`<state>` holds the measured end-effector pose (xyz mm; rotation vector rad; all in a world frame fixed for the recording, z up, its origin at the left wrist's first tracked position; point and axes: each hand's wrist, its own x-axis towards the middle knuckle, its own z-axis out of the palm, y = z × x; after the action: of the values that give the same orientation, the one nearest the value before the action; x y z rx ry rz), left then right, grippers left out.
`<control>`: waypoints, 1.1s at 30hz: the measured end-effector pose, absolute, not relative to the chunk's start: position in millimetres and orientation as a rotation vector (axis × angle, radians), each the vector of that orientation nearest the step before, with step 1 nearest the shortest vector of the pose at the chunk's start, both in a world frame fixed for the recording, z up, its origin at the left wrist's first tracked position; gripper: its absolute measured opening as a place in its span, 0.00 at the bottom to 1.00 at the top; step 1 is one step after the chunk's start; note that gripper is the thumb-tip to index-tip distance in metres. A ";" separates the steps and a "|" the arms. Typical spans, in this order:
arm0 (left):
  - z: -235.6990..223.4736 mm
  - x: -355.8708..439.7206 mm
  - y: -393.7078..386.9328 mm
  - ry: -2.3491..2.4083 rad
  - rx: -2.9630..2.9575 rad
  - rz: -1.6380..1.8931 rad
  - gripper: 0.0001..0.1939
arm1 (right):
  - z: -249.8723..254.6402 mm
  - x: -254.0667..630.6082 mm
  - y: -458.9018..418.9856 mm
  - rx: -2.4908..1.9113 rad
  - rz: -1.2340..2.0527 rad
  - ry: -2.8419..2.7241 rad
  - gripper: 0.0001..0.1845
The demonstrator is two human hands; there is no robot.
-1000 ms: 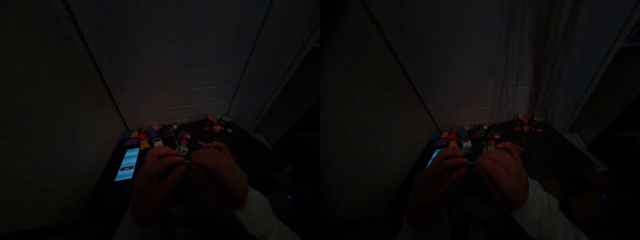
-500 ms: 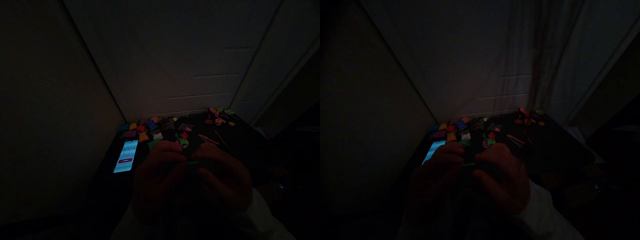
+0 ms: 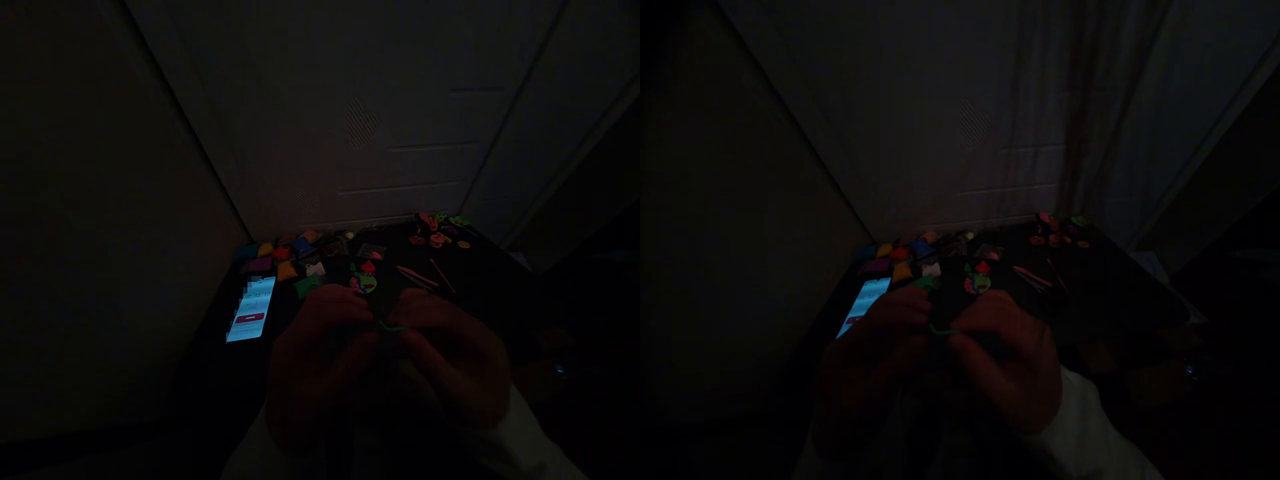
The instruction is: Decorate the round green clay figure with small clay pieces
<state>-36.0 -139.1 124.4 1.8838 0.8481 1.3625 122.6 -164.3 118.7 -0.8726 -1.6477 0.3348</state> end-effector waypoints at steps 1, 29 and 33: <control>124.0 -35.7 -140.1 0.858 1.867 1.361 0.10 | 118.5 122.4 -164.3 -0.890 0.269 -1.654 0.09; 123.6 -30.3 -141.6 0.925 1.787 1.303 0.09 | 121.9 124.2 -164.4 -0.946 0.080 -1.876 0.09; 124.5 -29.2 -142.6 0.902 1.804 1.329 0.11 | 121.2 126.1 -164.7 -0.948 0.111 -1.873 0.10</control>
<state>-29.2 -142.6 124.5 1.8038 0.9016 1.3289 126.1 -164.7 121.2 -0.9484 -1.8729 0.1109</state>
